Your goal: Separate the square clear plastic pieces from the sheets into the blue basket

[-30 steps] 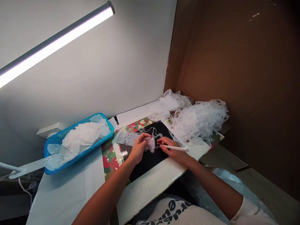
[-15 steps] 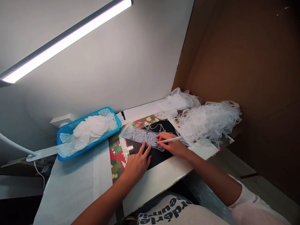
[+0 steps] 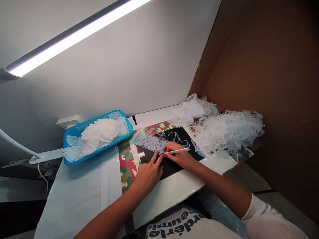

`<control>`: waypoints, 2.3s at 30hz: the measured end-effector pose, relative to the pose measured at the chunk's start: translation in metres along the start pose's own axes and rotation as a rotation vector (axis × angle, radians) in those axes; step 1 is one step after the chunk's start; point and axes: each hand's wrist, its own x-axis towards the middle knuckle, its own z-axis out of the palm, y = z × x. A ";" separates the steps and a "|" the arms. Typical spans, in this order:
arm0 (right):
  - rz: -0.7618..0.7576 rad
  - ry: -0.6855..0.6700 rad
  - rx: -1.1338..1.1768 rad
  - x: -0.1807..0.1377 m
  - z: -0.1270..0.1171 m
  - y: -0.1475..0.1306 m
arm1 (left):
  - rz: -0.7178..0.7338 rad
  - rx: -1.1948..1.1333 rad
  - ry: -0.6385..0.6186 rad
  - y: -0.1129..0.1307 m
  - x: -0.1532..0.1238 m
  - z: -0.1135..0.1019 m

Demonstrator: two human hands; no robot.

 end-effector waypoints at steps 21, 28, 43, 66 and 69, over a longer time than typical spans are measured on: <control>0.223 0.405 -0.077 0.006 -0.041 0.039 | -0.024 -0.021 -0.092 0.000 -0.001 -0.010; 0.259 0.425 0.129 -0.007 -0.071 0.038 | -0.074 -0.556 0.001 -0.015 0.019 -0.026; 0.361 0.138 0.501 0.002 -0.040 0.010 | -0.020 -1.033 -0.177 -0.012 0.093 -0.018; 0.076 0.110 -0.254 -0.046 -0.027 0.004 | -0.126 -0.838 0.205 -0.034 0.077 -0.043; 0.100 0.041 -0.360 -0.067 -0.029 0.008 | -0.143 -0.693 0.235 -0.038 0.064 -0.049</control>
